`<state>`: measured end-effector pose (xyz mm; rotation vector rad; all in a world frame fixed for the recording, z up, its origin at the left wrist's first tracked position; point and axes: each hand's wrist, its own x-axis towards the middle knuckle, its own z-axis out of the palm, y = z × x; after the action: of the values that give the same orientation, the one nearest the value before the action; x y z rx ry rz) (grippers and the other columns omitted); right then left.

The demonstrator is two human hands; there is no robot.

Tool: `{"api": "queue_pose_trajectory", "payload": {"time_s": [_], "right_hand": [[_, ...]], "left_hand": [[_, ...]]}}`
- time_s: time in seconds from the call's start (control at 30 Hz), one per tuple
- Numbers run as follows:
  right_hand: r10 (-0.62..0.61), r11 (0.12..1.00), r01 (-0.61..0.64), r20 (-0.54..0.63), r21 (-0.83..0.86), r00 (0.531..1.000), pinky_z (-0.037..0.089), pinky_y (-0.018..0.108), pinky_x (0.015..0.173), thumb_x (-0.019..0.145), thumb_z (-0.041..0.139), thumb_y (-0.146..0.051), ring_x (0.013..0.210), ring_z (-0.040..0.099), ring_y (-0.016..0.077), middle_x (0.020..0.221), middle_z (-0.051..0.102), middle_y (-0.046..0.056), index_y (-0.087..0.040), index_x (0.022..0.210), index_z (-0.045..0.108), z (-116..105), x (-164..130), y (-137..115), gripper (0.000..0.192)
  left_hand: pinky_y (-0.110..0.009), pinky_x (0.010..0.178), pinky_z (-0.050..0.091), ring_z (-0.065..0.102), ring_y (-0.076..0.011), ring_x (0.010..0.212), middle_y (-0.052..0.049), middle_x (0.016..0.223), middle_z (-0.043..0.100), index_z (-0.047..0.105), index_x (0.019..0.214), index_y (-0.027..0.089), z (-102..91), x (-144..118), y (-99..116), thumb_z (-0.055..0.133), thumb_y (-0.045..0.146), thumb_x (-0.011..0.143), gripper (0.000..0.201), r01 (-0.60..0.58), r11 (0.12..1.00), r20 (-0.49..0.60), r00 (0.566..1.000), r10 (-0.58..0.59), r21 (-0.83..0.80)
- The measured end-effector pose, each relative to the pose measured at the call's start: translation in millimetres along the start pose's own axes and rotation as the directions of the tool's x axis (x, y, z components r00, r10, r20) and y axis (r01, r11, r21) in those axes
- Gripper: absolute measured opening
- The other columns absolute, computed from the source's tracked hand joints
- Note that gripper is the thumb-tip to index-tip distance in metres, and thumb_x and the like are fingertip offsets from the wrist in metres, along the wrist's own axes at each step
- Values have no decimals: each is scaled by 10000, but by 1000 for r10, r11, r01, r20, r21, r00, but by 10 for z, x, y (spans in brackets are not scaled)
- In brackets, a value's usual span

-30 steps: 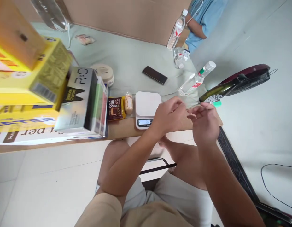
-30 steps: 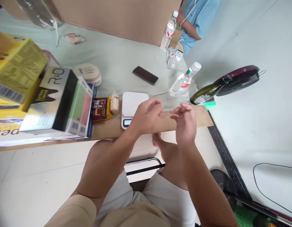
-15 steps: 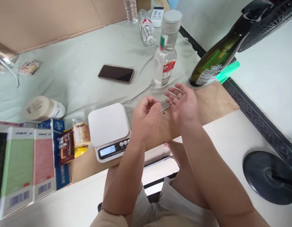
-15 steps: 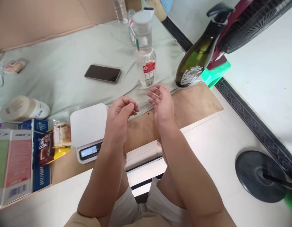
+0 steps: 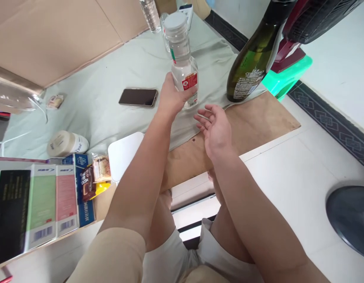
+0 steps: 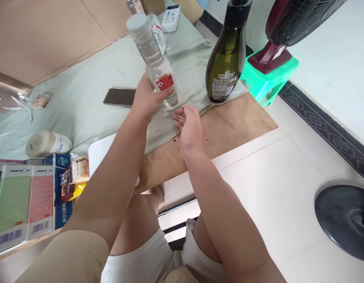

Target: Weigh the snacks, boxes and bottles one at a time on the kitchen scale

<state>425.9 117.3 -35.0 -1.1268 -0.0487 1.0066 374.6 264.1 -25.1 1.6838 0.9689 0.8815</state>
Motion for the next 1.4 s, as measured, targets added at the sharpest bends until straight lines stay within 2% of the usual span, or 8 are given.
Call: {"api": "queue_pose_trajectory", "payload": {"time_s": [0.13, 0.27, 0.43, 0.57, 0.77, 0.97, 1.2, 1.4], "right_hand": [[-72, 993, 78, 79, -83, 994, 574, 310, 788, 930, 502, -587, 1008, 722, 176, 1101, 693, 37, -246, 1066, 540, -63, 77, 119, 369], [-268, 913, 306, 169, -269, 948, 580, 397, 977, 966, 453, -613, 1107, 689, 193, 1180, 682, 49, -247, 1101, 549, -33, -57, 202, 401], [-456, 472, 785, 651, -401, 607, 443, 446, 1225, 957, 565, -419, 1332, 589, 226, 1362, 658, 62, -265, 1252, 582, 178, -381, 307, 333], [-343, 365, 853, 798, -373, 495, 468, 470, 1192, 936, 569, -391, 1330, 607, 250, 1389, 679, 65, -267, 1295, 603, 355, -642, 552, 381], [-257, 307, 865, 840, -398, 477, 486, 506, 1138, 901, 622, -432, 1333, 629, 297, 1330, 714, 75, -280, 1244, 636, 502, -919, 903, 375], [-301, 281, 826, 773, -488, 559, 521, 504, 1063, 879, 684, -453, 1154, 709, 289, 1130, 763, 53, -285, 1102, 652, 590, -893, 967, 281], [-285, 248, 851, 805, -463, 521, 508, 504, 1040, 874, 711, -517, 1199, 681, 300, 1221, 742, 69, -290, 1193, 670, 445, -763, 1008, 394], [-329, 356, 810, 749, -465, 575, 496, 470, 1056, 942, 603, -517, 1189, 648, 264, 1233, 703, 71, -283, 1237, 633, 301, -721, 997, 378]], "left_hand": [[-383, 949, 530, 639, -174, 913, 19, 913, 676, 555, 922, 232, 48, -57, -52, 1004, 385, 572, 589, -88, 994, -71, 994, 83, -69], [-399, 998, 541, 613, -122, 956, 96, 903, 681, 553, 931, 253, -308, -357, 182, 1016, 635, 398, 803, -147, 983, -94, 986, 136, -113], [-472, 948, 608, 613, -106, 809, 126, 721, 610, 539, 745, 260, -1159, -984, 527, 979, 749, 248, 824, -192, 981, -210, 960, 187, 1], [-517, 957, 600, 656, -153, 812, 94, 771, 679, 637, 775, 256, -1659, -1580, 391, 1006, 642, 453, 624, -210, 977, -338, 917, 213, 45], [-377, 841, 613, 733, -191, 873, 11, 882, 749, 710, 900, 229, -1886, -2077, -50, 1017, 445, 554, 510, -179, 971, -423, 901, 97, -160], [-387, 1031, 594, 729, -233, 1144, -43, 1158, 769, 722, 1176, 242, -1907, -2088, -212, 962, 402, 675, 578, -128, 946, -232, 971, 59, -298], [-407, 1193, 475, 602, -300, 1398, -82, 1421, 673, 603, 1400, 286, -1999, -2116, -362, 894, 523, 749, 751, -83, 947, -44, 996, 73, -310], [-447, 1328, 294, 394, -265, 1586, -15, 1574, 561, 582, 1384, 366, -2058, -2277, -246, 485, 726, 938, 582, -263, 863, -392, 916, 82, -432]]}}
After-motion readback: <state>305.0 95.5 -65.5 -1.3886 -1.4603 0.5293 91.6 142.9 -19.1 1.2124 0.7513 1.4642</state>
